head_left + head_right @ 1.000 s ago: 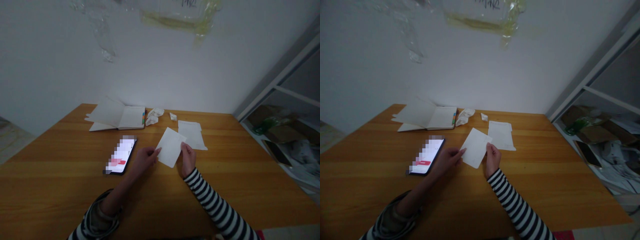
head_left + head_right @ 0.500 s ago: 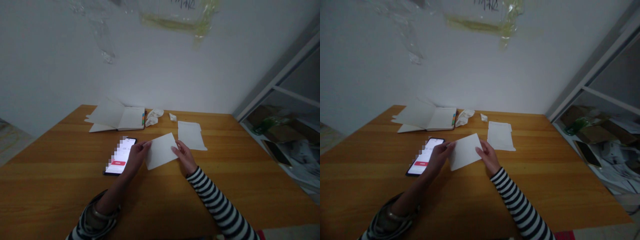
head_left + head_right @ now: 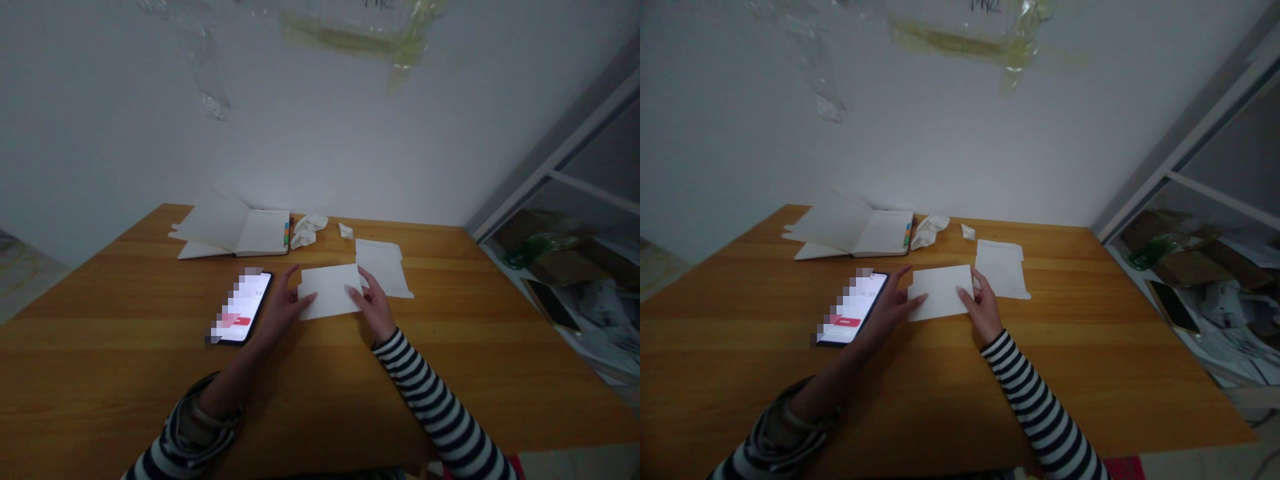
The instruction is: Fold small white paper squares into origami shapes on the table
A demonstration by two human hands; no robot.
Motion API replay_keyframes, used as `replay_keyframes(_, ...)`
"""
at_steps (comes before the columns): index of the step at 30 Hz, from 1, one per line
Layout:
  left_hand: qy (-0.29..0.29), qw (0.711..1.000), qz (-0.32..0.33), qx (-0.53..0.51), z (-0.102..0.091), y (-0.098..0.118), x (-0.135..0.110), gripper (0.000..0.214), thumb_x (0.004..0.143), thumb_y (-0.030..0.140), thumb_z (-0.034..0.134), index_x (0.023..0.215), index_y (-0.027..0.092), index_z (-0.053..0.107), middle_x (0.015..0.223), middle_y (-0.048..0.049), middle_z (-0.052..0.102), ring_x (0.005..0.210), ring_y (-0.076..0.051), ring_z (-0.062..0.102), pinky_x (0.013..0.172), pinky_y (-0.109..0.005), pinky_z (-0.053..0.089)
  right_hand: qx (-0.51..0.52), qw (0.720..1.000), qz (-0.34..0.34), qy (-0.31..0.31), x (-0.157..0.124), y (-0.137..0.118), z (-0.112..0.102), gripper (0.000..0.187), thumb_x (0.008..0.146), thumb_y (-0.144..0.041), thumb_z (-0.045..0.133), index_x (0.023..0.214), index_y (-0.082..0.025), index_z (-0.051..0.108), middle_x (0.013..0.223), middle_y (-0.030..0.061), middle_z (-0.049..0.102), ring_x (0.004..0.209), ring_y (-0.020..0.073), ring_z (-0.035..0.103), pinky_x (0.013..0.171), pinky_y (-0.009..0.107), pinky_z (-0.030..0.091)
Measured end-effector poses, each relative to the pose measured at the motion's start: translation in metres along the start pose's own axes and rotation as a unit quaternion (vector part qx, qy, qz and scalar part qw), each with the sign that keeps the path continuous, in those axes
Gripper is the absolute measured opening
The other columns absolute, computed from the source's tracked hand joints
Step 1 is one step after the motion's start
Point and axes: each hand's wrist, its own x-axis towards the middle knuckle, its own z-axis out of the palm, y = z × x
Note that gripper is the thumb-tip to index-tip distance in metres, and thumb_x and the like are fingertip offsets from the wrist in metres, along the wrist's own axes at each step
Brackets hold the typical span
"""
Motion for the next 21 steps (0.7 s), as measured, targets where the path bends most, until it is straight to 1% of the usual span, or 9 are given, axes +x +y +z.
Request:
replay_keyframes(2, 0.027, 1.0, 0.001, -0.01, -0.004, -0.002, 0.003, 0.1, 0.066, 0.034, 0.084, 0.148, 0.02, 0.028, 0.083, -0.005, 0.075, 0.07, -0.022, 0.072, 0.061, -0.03, 0.056, -0.014, 0.999, -0.042, 0.002, 0.002, -0.001, -0.003, 0.075, 0.082, -0.041, 0.073, 0.146, -0.029, 0.037, 0.113, 0.0056, 0.072, 0.097, 0.0204, 0.069, 0.091, 0.038, 0.055)
replay_keyframes(3, 0.036, 0.999, -0.002, -0.022, -0.005, -0.004, 0.005, 0.102, 0.065, 0.034, 0.085, 0.147, 0.02, 0.028, 0.085, -0.0057, 0.075, 0.072, -0.022, 0.072, 0.063, -0.03, 0.057, -0.027, 0.998, -0.063, -0.011, 0.002, -0.001, -0.005, 0.074, 0.082, -0.04, 0.072, 0.147, -0.031, 0.036, 0.121, 0.0059, 0.069, 0.104, 0.0201, 0.067, 0.096, 0.038, 0.052)
replay_keyframes(6, 0.046, 0.997, -0.018, -0.053, -0.009, -0.005, 0.008, 0.101, 0.064, 0.031, 0.087, 0.146, 0.019, 0.029, 0.088, -0.0068, 0.076, 0.075, -0.023, 0.073, 0.065, -0.03, 0.058, -0.096, 0.985, -0.088, -0.115, 0.003, -0.004, -0.012, 0.066, 0.079, -0.037, 0.076, 0.139, -0.031, 0.051, 0.139, 0.0065, 0.058, 0.122, 0.0223, 0.059, 0.105, 0.039, 0.046)
replay_keyframes(9, 0.034, 0.997, -0.023, -0.067, -0.009, -0.001, 0.006, 0.098, 0.067, 0.03, 0.086, 0.147, 0.02, 0.029, 0.092, -0.0081, 0.076, 0.078, -0.023, 0.073, 0.07, -0.031, 0.058, -0.179, 0.962, -0.094, -0.185, 0.003, -0.006, -0.02, 0.069, 0.072, -0.032, 0.082, 0.136, -0.029, 0.055, 0.139, 0.007, 0.059, 0.126, 0.0245, 0.055, 0.109, 0.043, 0.042)
replay_keyframes(13, -0.034, 0.996, 0.0, -0.079, -0.005, 0.01, -0.002, 0.119, 0.068, 0.029, 0.085, 0.155, 0.03, 0.003, 0.113, -0.0103, 0.073, 0.092, -0.026, 0.073, 0.085, -0.04, 0.057, -0.206, 0.959, -0.107, -0.162, 0.003, -0.002, -0.024, 0.05, 0.074, -0.027, 0.079, 0.122, -0.027, 0.067, 0.124, 0.0068, 0.068, 0.116, 0.0234, 0.062, 0.105, 0.042, 0.045)
replay_keyframes(15, -0.048, 0.996, 0.004, -0.08, -0.004, 0.013, -0.004, 0.127, 0.067, 0.028, 0.086, 0.155, 0.032, -0.006, 0.116, -0.0111, 0.072, 0.093, -0.026, 0.073, 0.086, -0.04, 0.057, -0.198, 0.963, -0.11, -0.147, 0.005, -0.001, -0.024, 0.04, 0.075, -0.026, 0.077, 0.114, -0.025, 0.071, 0.115, 0.0066, 0.072, 0.109, 0.023, 0.065, 0.099, 0.04, 0.048)
replay_keyframes(16, -0.042, 0.996, -0.001, -0.077, -0.004, 0.013, -0.004, 0.128, 0.067, 0.028, 0.086, 0.155, 0.031, -0.006, 0.113, -0.0109, 0.072, 0.09, -0.025, 0.073, 0.083, -0.038, 0.057, -0.195, 0.964, -0.113, -0.139, 0.005, -0.001, -0.025, 0.036, 0.075, -0.026, 0.076, 0.11, -0.024, 0.073, 0.111, 0.0064, 0.074, 0.105, 0.0229, 0.067, 0.096, 0.039, 0.05)
replay_keyframes(18, -0.014, 0.997, -0.018, -0.071, -0.004, 0.013, -0.002, 0.119, 0.069, 0.029, 0.085, 0.156, 0.027, 0.004, 0.099, -0.0077, 0.075, 0.08, -0.021, 0.072, 0.074, -0.032, 0.057, -0.191, 0.967, -0.117, -0.12, 0.006, -0.003, -0.025, 0.026, 0.075, -0.027, 0.076, 0.101, -0.024, 0.075, 0.103, 0.006, 0.076, 0.097, 0.023, 0.069, 0.091, 0.038, 0.052)
replay_keyframes(21, 0.01, 0.997, -0.037, -0.061, -0.007, 0.011, 0.001, 0.093, 0.072, 0.034, 0.081, 0.15, 0.021, 0.033, 0.077, -0.0011, 0.072, 0.066, -0.016, 0.068, 0.061, -0.024, 0.051, -0.186, 0.969, -0.111, -0.118, 0.005, -0.007, -0.026, 0.014, 0.078, -0.032, 0.074, 0.089, -0.023, 0.077, 0.092, 0.0056, 0.077, 0.087, 0.0235, 0.07, 0.083, 0.038, 0.053)
